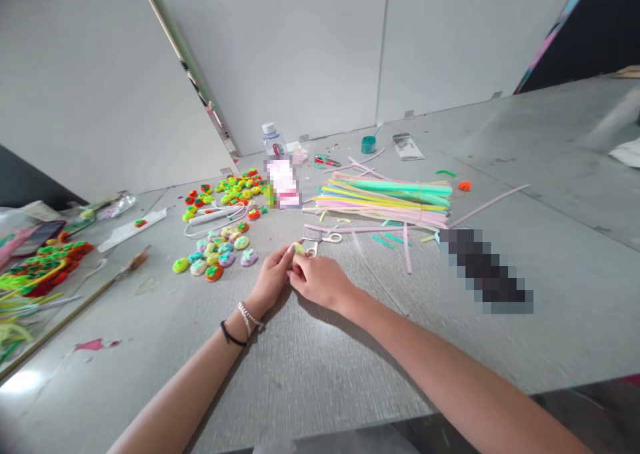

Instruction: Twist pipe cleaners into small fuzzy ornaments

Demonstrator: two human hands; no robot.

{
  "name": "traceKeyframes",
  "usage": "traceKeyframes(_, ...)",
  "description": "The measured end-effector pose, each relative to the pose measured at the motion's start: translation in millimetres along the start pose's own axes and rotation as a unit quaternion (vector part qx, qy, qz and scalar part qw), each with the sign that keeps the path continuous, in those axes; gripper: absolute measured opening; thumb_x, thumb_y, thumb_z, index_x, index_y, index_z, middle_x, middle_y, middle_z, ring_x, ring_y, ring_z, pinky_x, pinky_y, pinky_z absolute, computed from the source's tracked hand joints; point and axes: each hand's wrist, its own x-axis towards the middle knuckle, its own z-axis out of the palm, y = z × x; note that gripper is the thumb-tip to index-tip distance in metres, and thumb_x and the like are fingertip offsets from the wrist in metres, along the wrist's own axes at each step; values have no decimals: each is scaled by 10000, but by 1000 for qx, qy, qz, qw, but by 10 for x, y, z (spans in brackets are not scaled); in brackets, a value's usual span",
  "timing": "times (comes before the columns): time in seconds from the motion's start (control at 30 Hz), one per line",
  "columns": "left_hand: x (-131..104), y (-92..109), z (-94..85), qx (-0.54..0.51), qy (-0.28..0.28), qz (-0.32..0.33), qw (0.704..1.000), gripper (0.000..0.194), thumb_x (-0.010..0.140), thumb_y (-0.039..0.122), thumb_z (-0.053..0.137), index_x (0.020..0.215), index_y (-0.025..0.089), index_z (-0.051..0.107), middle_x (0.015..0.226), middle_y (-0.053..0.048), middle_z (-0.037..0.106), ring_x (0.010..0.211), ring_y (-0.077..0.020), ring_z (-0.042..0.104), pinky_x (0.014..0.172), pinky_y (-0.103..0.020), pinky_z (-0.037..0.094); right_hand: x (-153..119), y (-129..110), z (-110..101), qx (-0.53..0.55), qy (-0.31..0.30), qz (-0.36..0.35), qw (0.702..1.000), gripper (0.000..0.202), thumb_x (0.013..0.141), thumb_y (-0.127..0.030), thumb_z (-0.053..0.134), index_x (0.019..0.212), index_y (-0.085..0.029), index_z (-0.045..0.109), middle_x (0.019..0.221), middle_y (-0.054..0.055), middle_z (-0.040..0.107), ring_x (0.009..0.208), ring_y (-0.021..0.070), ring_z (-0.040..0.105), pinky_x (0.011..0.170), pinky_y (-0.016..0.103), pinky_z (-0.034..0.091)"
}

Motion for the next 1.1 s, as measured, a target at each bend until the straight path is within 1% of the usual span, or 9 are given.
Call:
traceKeyframes(0.13,6,-16,3,-16,7,1,1000,428,804,482,564,1044,140,657,973,-78,686,889,-164,623,796,-263,465,-11,-13,-121,22,24,-11,999,154,847,-319,499,754,-201,535,597,-24,556,532,111,473,530,241,263)
traceKeyframes(0.23,5,-15,0,-56,-14,-31,998,424,792,496,573,1017,145,646,894,-65,683,767,-136,631,715,-252,479,7,21,-228,64,44,-23,997,84,838,-269,512,886,-205,540,625,-37,556,538,108,473,547,235,298)
traceKeyframes(0.3,4,-7,-3,-70,-14,-42,997,428,775,488,598,1036,150,625,883,-60,674,743,-127,629,700,-249,482,36,73,-293,91,47,-47,994,172,837,-240,526,1006,-212,538,713,-26,588,592,112,505,587,234,342)
traceKeyframes(0.43,3,22,-4,-102,7,-37,994,411,751,476,627,995,147,596,862,-52,653,749,-128,621,686,-242,480,111,203,-370,124,-13,-104,987,227,819,-273,605,1044,-244,597,875,9,606,729,131,540,674,249,404)
traceKeyframes(0.57,9,40,-6,-93,14,-51,994,351,747,464,634,901,150,598,823,-31,628,695,-97,580,666,-226,475,153,284,-375,146,-13,-97,984,155,856,-229,566,995,-237,636,870,13,589,750,127,547,690,254,421)
traceKeyframes(0.67,16,18,-15,-65,12,-43,997,337,750,458,634,890,153,616,803,-20,615,643,-74,542,594,-188,440,151,305,-355,113,19,-96,989,110,869,-222,553,930,-228,645,871,14,575,743,122,549,718,267,420)
traceKeyframes(0.9,12,-13,-13,-10,8,-34,999,333,724,401,656,929,139,646,751,-18,634,590,-81,557,535,-187,398,129,320,-300,30,17,-139,990,109,890,-272,529,944,-232,615,961,36,588,877,163,560,748,278,419)
traceKeyframes(1.0,0,-6,1,-6,1,-34,999,290,707,308,665,938,132,647,784,-31,652,632,-99,592,562,-191,428,135,309,-267,29,24,-133,990,90,893,-261,519,892,-216,597,932,35,588,874,165,556,740,275,413)
traceKeyframes(1.1,-3,-8,3,-42,-6,-36,998,302,744,324,633,976,132,650,898,-69,670,759,-139,624,649,-230,484,144,302,-236,37,46,-111,992,55,878,-239,537,852,-201,568,882,27,582,840,159,551,708,266,402)
